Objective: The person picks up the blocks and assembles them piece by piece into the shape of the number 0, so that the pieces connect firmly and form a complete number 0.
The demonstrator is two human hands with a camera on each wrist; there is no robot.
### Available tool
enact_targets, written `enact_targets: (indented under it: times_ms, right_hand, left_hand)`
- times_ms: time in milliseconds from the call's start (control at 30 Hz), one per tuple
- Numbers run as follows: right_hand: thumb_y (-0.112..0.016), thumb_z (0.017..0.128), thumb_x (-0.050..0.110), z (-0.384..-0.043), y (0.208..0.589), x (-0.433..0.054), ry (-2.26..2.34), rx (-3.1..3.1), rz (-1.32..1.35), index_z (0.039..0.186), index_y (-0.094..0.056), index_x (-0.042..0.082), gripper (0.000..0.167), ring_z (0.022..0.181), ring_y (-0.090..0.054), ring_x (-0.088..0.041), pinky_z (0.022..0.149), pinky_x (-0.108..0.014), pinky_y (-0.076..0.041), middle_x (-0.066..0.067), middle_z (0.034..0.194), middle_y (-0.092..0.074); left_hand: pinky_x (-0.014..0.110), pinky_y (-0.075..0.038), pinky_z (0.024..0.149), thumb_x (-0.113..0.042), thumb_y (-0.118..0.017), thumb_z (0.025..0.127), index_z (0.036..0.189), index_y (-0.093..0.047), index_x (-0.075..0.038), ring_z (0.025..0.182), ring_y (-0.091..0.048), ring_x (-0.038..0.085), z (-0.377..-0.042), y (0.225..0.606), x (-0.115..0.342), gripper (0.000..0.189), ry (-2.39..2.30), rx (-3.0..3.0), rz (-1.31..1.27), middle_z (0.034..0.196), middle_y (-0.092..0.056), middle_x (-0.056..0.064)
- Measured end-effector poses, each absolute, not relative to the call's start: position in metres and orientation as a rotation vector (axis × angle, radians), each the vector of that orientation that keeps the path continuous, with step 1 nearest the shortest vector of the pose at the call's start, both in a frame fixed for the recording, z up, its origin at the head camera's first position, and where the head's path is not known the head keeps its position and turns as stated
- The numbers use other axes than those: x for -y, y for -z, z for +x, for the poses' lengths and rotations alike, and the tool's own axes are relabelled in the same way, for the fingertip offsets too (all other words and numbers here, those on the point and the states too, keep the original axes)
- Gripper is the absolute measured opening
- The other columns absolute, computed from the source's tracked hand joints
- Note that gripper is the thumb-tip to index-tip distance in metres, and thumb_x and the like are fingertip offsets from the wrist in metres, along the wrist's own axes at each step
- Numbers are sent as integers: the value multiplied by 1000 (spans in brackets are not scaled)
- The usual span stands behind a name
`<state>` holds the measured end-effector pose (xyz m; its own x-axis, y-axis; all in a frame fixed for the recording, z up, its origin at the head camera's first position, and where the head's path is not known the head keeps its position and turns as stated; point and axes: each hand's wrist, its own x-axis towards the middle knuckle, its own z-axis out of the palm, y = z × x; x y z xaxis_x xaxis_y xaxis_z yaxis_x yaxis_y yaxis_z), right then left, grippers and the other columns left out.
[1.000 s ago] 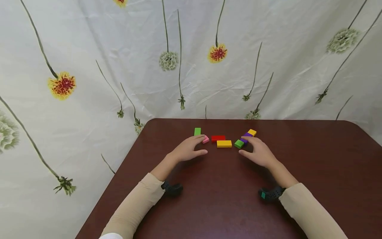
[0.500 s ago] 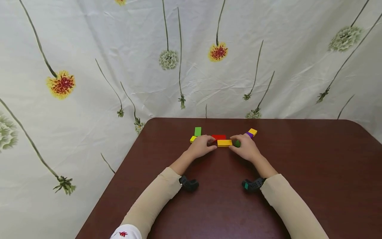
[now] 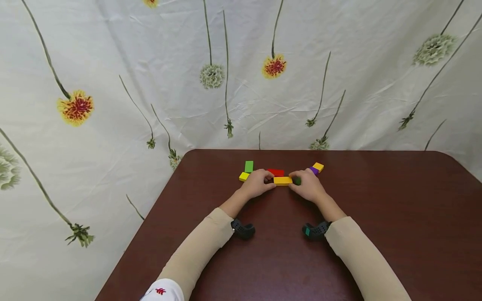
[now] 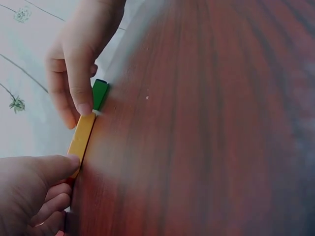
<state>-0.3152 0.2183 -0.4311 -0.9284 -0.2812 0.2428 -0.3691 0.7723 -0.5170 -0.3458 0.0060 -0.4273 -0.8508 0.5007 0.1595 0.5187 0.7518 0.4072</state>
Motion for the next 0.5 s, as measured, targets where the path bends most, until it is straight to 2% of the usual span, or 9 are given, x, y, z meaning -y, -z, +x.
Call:
enact_targets:
  times_ms: [133, 500]
  right_hand:
    - [-68, 90, 13, -316, 431, -218, -865, 2825, 521, 118, -66, -3, 33, 86, -43, -27, 68, -37, -36, -19, 114, -64]
    - [-70, 89, 13, -316, 428, -218, -866, 2828, 524, 114, -70, -2, 29, 77, -38, -24, 64, -35, -31, -15, 100, -63]
  left_hand:
    - [33, -33, 109, -25, -70, 92, 119, -69, -5, 99, -60, 18, -348, 427, -7, 34, 680, 2900, -854, 107, -66, 5]
    - [35, -30, 111, -24, -70, 92, 118, -69, -5, 97, -60, 16, -350, 428, -4, 32, 752, 2895, -889, 105, -66, 4]
